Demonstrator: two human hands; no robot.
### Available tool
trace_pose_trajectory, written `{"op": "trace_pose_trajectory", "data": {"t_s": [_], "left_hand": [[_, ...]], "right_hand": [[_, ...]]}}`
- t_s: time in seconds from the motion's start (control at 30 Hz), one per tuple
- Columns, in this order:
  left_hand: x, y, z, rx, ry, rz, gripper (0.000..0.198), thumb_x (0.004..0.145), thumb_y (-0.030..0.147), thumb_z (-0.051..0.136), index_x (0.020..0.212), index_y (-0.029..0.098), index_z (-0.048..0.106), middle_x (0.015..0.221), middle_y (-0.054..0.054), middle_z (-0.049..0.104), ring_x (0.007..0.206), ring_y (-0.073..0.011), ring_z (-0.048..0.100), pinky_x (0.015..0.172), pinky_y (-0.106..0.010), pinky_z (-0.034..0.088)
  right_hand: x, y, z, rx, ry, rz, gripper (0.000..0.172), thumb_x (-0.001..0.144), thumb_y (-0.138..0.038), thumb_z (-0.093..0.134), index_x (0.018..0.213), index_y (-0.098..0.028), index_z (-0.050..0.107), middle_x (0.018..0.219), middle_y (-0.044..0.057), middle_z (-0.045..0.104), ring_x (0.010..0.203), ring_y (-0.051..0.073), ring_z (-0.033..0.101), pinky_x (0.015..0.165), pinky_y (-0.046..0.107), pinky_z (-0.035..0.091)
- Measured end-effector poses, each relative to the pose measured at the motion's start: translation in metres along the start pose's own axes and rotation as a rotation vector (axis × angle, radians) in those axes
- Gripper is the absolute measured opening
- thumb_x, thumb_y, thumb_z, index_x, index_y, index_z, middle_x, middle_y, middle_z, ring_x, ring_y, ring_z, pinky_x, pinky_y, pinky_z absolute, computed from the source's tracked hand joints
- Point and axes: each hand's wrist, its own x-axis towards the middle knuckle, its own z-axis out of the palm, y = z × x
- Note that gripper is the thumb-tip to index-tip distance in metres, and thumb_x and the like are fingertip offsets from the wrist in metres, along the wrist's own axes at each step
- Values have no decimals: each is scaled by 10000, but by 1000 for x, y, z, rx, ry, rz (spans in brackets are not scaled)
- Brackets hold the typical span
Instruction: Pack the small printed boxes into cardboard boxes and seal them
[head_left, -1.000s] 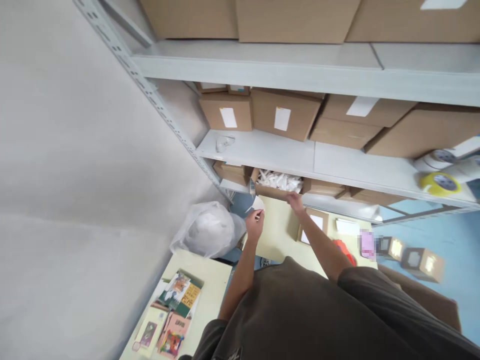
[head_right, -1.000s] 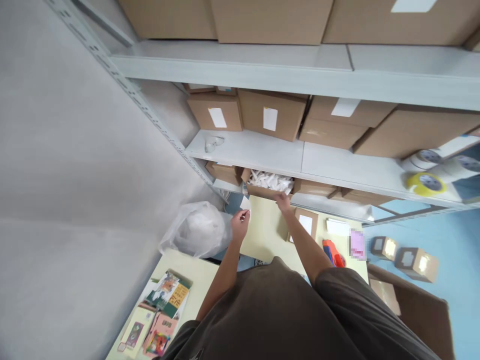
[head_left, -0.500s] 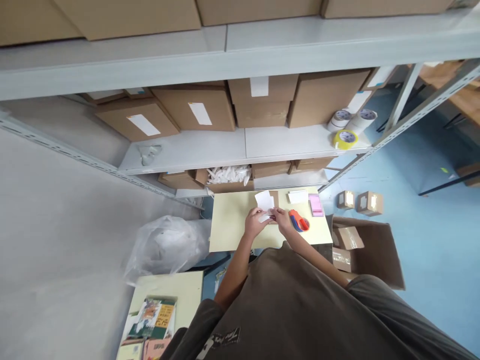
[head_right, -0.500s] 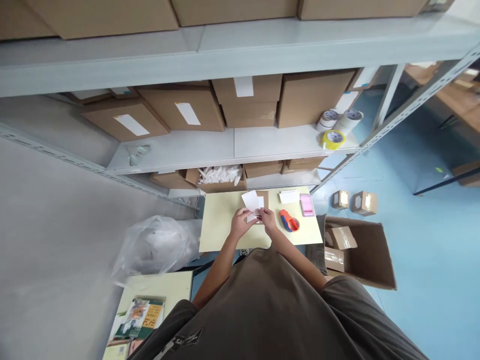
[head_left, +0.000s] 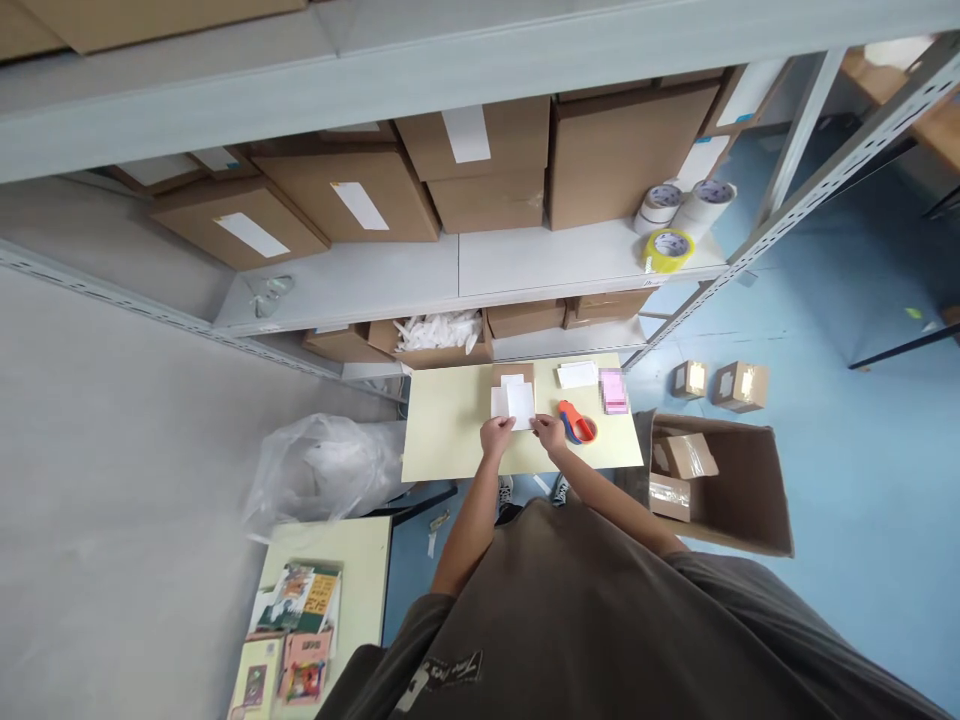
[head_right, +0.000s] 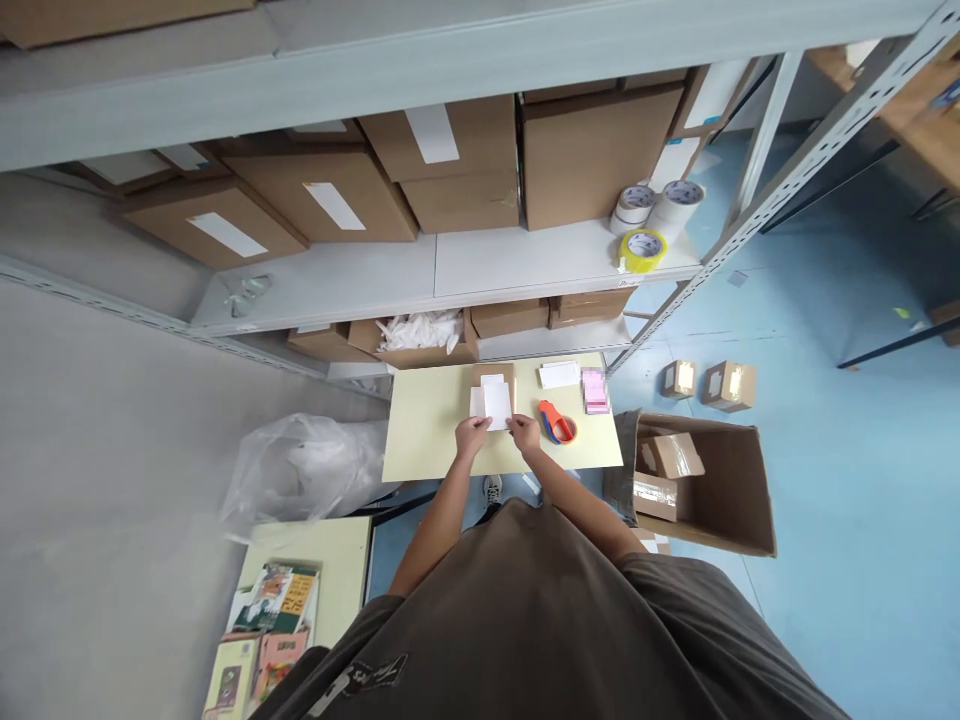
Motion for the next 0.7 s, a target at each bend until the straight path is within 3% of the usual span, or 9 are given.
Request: {"op": "trace_pose_trajectory", "data": {"t_s": [0.2, 0.7], "left_hand": [[19, 1, 7, 253, -58, -53, 320, 969, 444, 640, 845, 205, 814, 924, -84, 816, 843, -212, 722, 710, -272, 448], [33, -4, 11, 373, -131, -64, 342, 993, 452, 608, 973, 220, 857, 1057, -118, 831, 957, -244, 751, 709, -278, 450]], "right_hand": [[18, 9, 10, -316, 173, -131, 466, 804, -282, 696, 1253, -161, 681, 740, 1, 687, 755, 240, 688, 732, 317, 531], [34, 33, 22, -446, 267, -108, 398, 811, -228, 711, 1202, -174, 661, 772, 7, 680, 751, 235, 692, 713, 310, 532]]}}
